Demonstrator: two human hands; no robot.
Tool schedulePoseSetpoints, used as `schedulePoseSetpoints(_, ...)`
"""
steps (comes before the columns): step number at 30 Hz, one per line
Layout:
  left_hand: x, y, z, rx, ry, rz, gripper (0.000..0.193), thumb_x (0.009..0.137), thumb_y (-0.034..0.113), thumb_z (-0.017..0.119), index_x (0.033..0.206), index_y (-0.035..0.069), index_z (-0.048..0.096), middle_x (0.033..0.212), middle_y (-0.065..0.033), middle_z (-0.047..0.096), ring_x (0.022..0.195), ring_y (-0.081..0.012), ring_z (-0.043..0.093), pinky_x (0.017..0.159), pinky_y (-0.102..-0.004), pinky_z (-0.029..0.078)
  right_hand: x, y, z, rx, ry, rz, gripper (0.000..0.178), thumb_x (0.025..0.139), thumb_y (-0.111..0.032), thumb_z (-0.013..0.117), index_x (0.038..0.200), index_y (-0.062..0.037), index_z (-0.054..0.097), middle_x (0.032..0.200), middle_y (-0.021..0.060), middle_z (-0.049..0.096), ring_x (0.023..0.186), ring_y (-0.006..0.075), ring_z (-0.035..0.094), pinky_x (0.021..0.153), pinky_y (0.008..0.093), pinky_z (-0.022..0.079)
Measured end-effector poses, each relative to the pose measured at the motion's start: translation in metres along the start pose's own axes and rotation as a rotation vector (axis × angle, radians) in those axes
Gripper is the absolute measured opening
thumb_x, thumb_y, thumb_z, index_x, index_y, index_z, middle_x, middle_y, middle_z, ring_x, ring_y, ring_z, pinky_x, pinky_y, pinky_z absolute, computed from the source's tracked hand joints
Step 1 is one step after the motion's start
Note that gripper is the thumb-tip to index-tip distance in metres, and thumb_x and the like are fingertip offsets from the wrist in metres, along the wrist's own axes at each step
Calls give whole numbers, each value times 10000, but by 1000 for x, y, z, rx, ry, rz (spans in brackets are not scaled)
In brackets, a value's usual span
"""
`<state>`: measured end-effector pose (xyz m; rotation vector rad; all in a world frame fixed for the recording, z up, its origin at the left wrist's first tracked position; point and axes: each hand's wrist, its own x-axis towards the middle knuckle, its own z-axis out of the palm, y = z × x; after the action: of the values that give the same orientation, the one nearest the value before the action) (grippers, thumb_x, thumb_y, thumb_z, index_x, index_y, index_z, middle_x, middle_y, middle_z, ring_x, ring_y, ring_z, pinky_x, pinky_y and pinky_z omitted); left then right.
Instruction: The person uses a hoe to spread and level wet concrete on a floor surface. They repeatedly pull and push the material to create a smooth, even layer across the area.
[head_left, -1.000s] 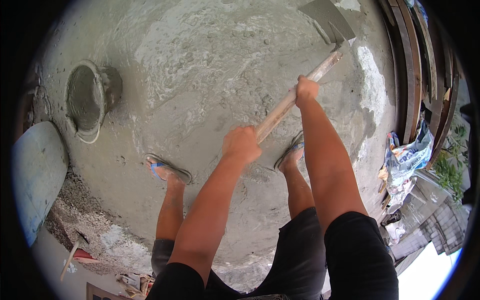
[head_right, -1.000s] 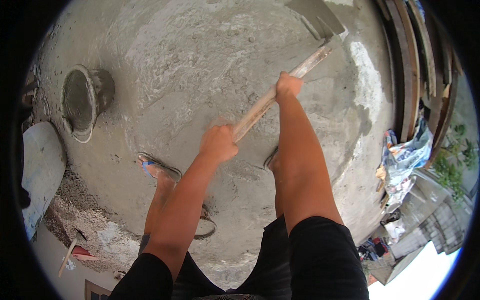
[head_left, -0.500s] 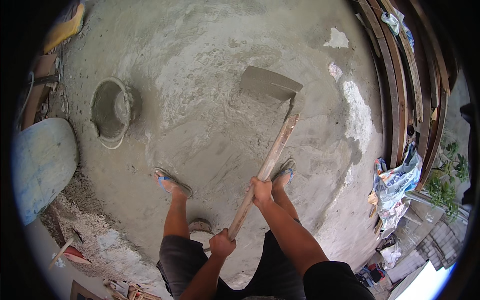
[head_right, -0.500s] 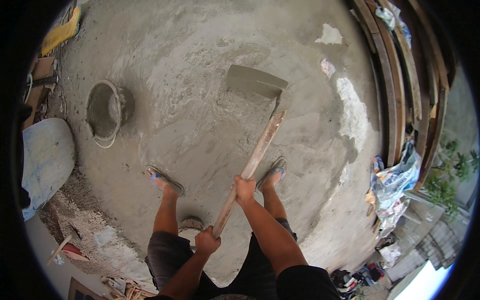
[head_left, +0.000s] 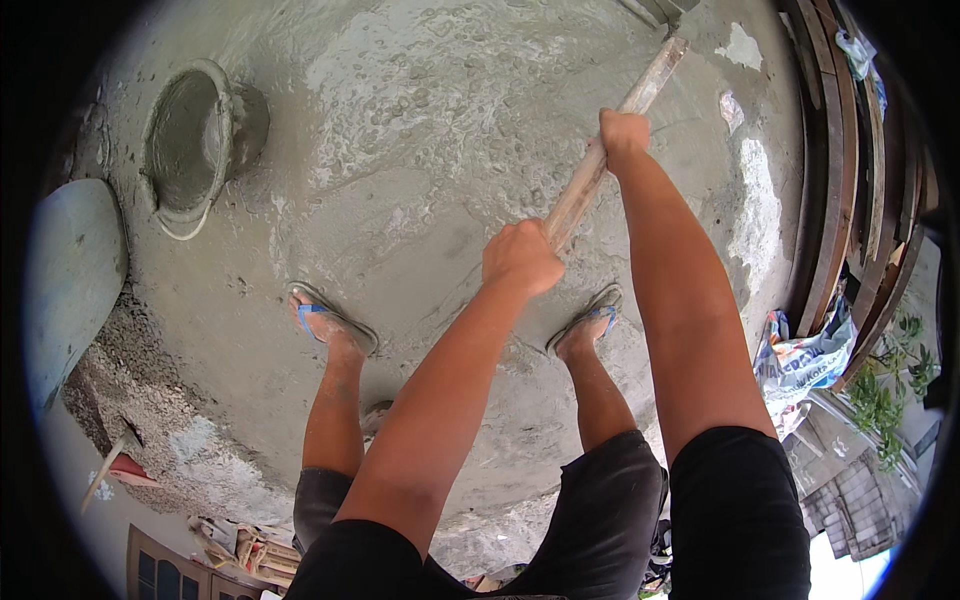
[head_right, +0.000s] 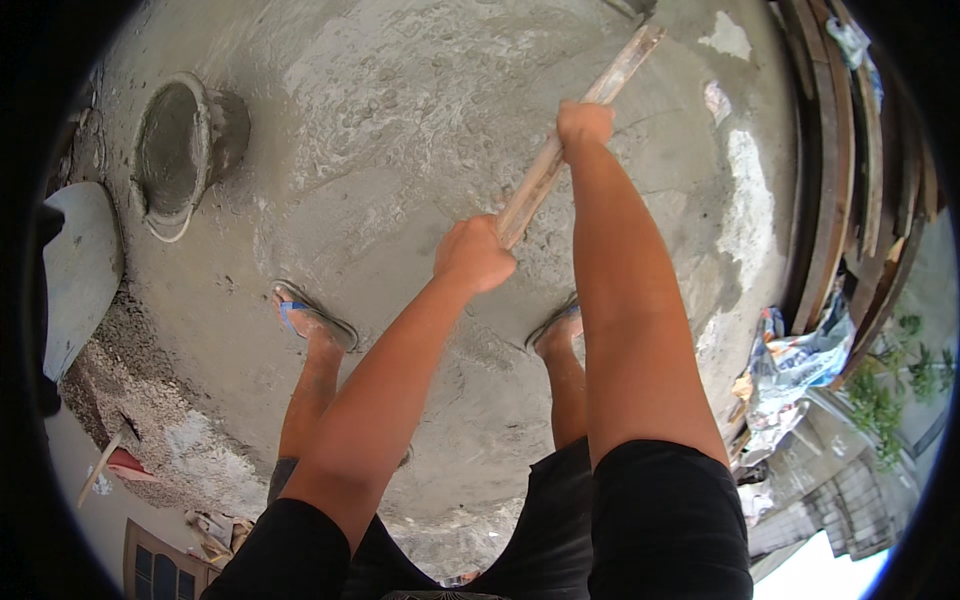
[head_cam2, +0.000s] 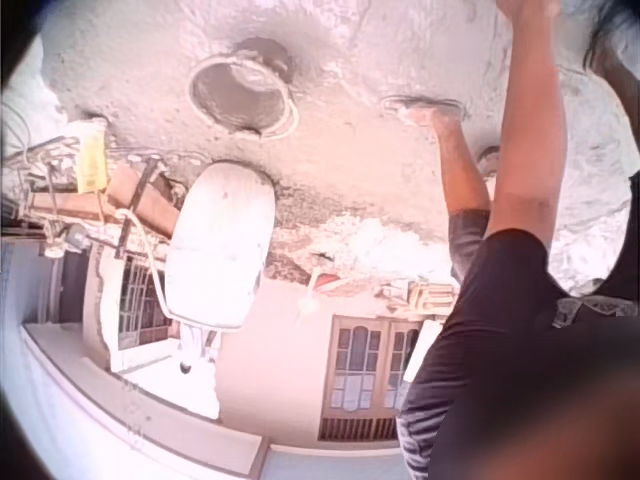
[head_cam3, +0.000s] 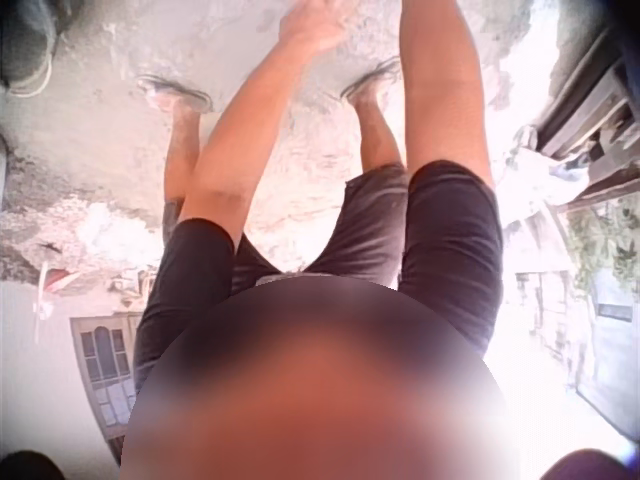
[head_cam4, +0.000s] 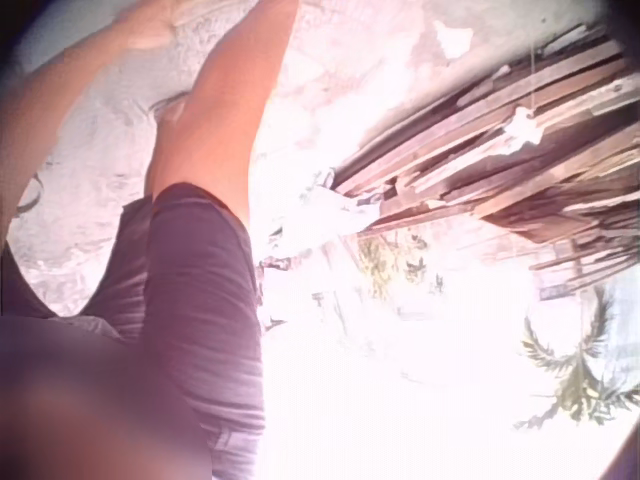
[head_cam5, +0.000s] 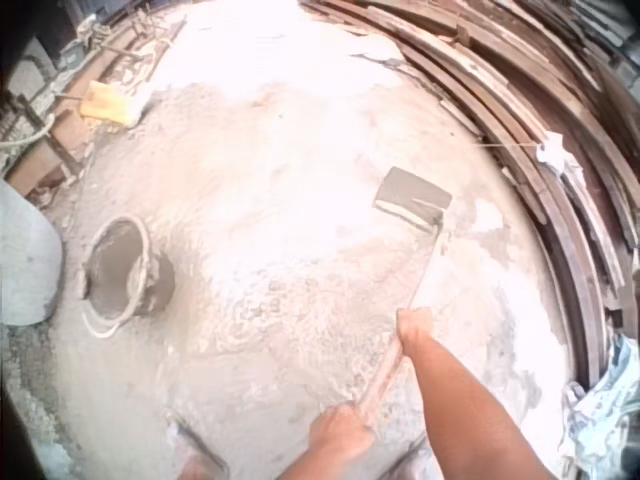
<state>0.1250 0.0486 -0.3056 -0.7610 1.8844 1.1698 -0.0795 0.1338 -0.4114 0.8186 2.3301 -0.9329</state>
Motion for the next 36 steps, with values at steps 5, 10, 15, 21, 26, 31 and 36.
schedulePoseSetpoints(5,-90,-84,37,114,-55,-112,334,736,126,677,1057,37,657,975,-215,696,988,-348,671,869,-432,533,-111,90,20,-32,-5,59,486,827,-136,702,1144,90,411,998,262,631,648,331,697,499,410,584)
schedulePoseSetpoints(10,-195,-144,77,139,47,-68,309,699,155,723,938,-6,611,801,-227,682,758,-391,689,695,-454,563,-218,146,-5,268,-252,274,400,817,-50,664,1120,154,501,896,201,602,642,252,626,505,351,544)
schedulePoseSetpoints(15,-285,-158,103,107,93,-94,301,700,179,720,917,28,577,797,-207,686,715,-387,690,664,-480,560,-298,172,-43,362,-322,233,295,822,-20,610,1069,71,479,811,125,541,544,224,560,446,369,493)
schedulePoseSetpoints(21,-140,-106,1,60,332,59,270,733,145,730,930,26,589,863,-205,702,782,-387,694,725,-453,561,-181,33,18,468,-290,-118,315,813,-26,605,1041,24,394,800,148,512,514,234,551,432,387,503)
schedulePoseSetpoints(26,-12,-55,-71,-7,316,23,238,762,95,672,985,11,663,935,-220,706,921,-369,695,816,-434,554,-67,-90,89,203,-304,-164,407,822,-40,639,1111,208,493,867,266,602,602,324,640,515,415,549)
schedulePoseSetpoints(31,-48,-90,-50,-126,169,-108,306,752,102,662,1045,15,667,967,-230,700,970,-374,678,854,-443,541,-105,-37,116,51,-255,-135,356,823,-89,630,1046,178,556,787,192,603,531,276,610,454,426,512)
schedulePoseSetpoints(36,-134,-134,-4,-139,76,-180,331,734,126,682,1040,4,652,937,-238,696,918,-402,672,834,-456,537,-201,35,92,-4,-205,-83,328,795,-78,655,1029,118,535,862,206,618,586,274,628,468,401,539)
